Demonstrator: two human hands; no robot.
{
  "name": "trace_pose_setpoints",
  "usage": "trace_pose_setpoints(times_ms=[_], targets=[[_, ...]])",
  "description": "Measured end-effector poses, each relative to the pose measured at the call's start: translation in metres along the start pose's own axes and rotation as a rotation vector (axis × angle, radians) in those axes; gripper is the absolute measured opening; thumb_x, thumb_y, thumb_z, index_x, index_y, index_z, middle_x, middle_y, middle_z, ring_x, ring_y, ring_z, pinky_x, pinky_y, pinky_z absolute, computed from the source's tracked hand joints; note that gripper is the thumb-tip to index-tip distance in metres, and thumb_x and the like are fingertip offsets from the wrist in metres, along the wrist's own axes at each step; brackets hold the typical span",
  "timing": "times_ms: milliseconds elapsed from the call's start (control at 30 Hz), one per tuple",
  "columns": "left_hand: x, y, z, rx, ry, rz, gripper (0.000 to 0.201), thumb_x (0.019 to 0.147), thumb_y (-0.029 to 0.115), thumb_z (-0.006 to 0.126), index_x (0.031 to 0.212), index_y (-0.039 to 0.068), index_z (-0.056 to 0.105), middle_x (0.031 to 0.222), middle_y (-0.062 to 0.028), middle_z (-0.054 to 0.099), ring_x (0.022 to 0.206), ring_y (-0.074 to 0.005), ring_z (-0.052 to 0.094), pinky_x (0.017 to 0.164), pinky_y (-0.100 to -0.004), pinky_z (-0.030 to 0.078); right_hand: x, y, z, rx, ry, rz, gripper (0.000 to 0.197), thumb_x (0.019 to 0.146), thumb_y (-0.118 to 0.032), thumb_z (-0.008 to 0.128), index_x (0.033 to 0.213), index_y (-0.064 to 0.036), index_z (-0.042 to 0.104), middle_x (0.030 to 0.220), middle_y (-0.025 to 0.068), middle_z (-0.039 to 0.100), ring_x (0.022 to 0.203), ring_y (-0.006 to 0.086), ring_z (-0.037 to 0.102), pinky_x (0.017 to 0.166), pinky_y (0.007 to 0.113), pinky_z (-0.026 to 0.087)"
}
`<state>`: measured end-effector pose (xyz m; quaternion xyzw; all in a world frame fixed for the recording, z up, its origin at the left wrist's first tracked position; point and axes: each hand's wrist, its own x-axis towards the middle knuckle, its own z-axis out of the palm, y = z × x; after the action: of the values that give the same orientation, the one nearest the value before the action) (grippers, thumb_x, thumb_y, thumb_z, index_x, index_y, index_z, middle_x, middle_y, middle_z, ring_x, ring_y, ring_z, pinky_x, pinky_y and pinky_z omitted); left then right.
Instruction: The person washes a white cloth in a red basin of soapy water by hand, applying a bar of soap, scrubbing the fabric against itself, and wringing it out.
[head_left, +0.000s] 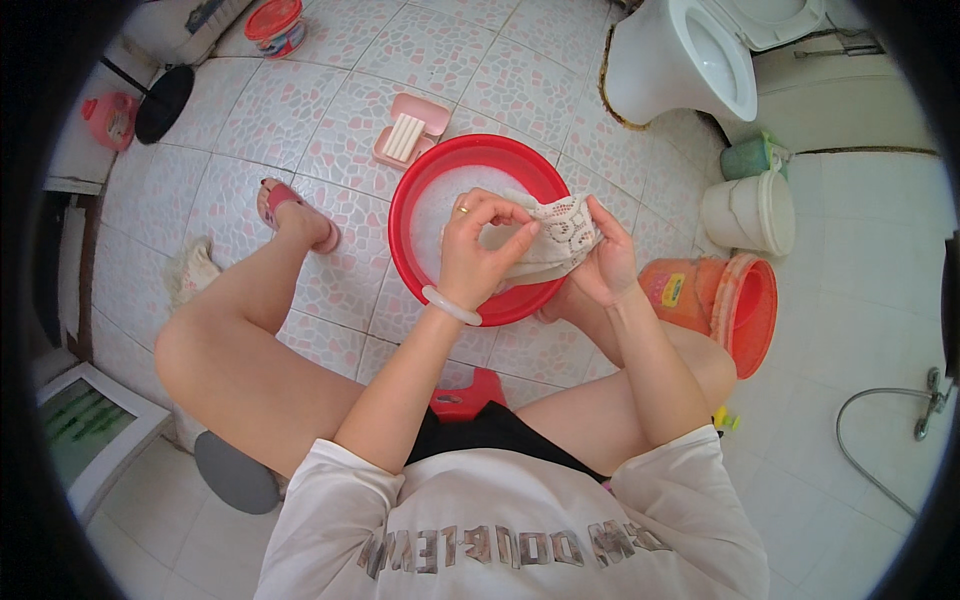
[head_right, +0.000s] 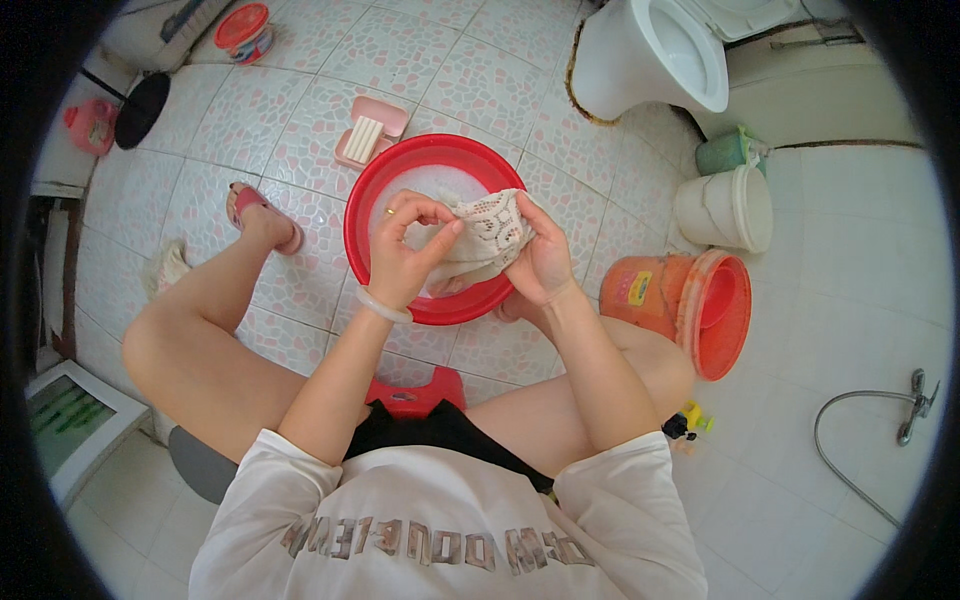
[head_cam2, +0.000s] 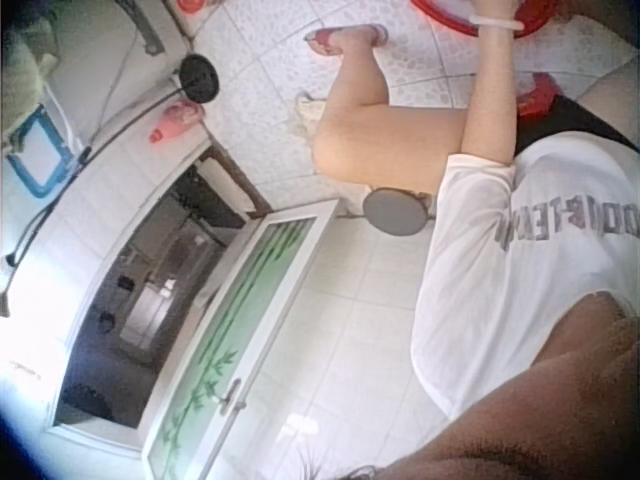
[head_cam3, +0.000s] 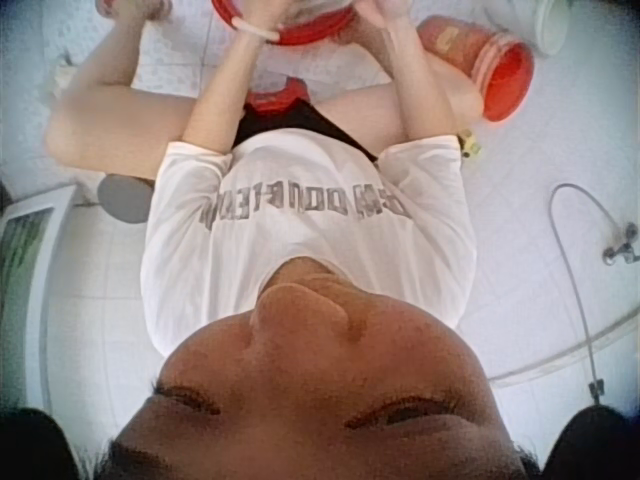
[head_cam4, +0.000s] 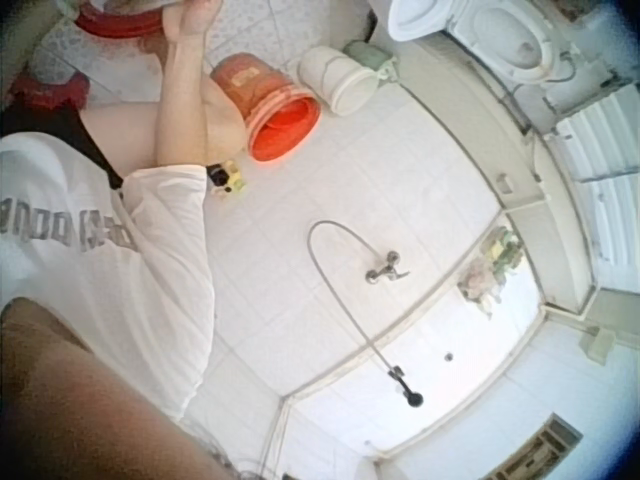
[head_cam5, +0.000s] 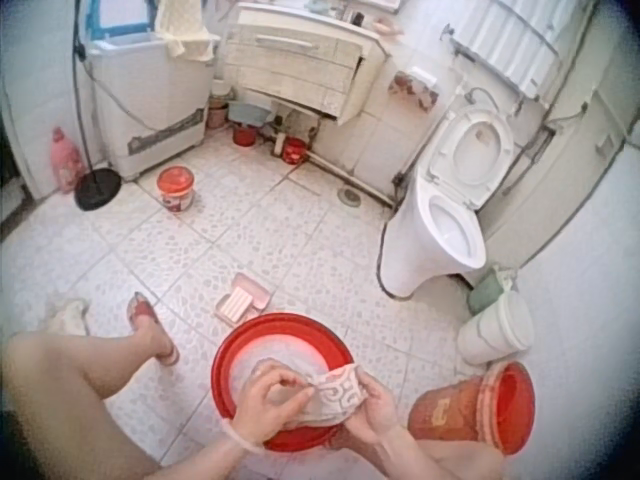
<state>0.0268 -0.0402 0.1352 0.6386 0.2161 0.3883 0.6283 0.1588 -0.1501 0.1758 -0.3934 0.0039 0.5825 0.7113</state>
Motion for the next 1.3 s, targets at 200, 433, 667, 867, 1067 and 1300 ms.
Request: trace_pose_setpoints(times_ms=[200,433,667,867,1067,1300], targets=[[0.008,-0.021,-0.014,-0.023,0.086,-0.022,0.010,0.073,0.007,0.068,0.079,0.003,0.060,0.078,-0.0027,0.055,0.073,-0.0113,0.051,0.069,-0.0247,0.042,-0.002,-0.002,-0.006,0.063,0.009,-0.027,0.038,0.094,-0.028,0.038,0.116,-0.0002,0.048,0.120,0.0133,0.053,0.112,0.0239,0.050,0.097,0.039,0.037],[0.097,-0.021,-0.014,0.367,0.085,-0.121,0.014,0.068,0.016,0.072,0.071,0.005,0.063,0.082,-0.0059,0.060,0.082,-0.0192,0.053,0.073,-0.0321,0.043,-0.001,-0.003,-0.031,0.101,0.098,-0.091,0.042,0.095,-0.030,0.034,0.118,0.0024,0.048,0.122,0.0149,0.052,0.114,0.0254,0.048,0.100,0.040,0.034],[0.158,0.000,0.035,1.096,-0.046,0.206,0.077,0.063,0.024,0.073,0.131,0.011,0.040,0.127,-0.0184,0.046,0.121,-0.0364,0.036,0.095,-0.0445,0.031,-0.003,-0.003,-0.039,0.173,0.113,-0.050,0.033,0.093,-0.026,0.042,0.112,-0.0012,0.050,0.115,0.0127,0.055,0.108,0.0238,0.052,0.097,0.039,0.038],[0.097,-0.093,-0.018,0.543,-0.262,-0.175,0.075,0.065,0.010,0.067,0.129,-0.007,0.033,0.125,-0.0270,0.044,0.120,-0.0369,0.040,0.099,-0.0389,0.034,-0.009,-0.001,-0.041,0.189,0.132,-0.053,0.042,0.093,-0.029,0.036,0.119,0.0028,0.046,0.121,0.0170,0.052,0.114,0.0278,0.048,0.100,0.042,0.034],[-0.022,-0.134,0.001,0.186,-0.328,-0.366,0.049,0.083,0.027,0.046,0.123,-0.001,0.048,0.124,-0.0195,0.049,0.125,-0.0309,0.036,0.105,-0.0377,0.025,-0.011,0.009,-0.037,0.260,0.102,0.018,0.036,0.093,-0.026,0.039,0.113,0.0006,0.050,0.117,0.0151,0.054,0.110,0.0272,0.051,0.097,0.042,0.037],[-0.001,-0.090,0.012,-0.316,-0.216,-0.432,0.038,0.087,0.031,0.052,0.112,0.003,0.059,0.116,-0.0127,0.057,0.116,-0.0222,0.045,0.100,-0.0317,0.031,-0.014,0.012,-0.037,0.245,0.154,0.051,0.036,0.092,-0.027,0.039,0.113,-0.0007,0.051,0.118,0.0143,0.055,0.111,0.0272,0.051,0.098,0.041,0.037]])
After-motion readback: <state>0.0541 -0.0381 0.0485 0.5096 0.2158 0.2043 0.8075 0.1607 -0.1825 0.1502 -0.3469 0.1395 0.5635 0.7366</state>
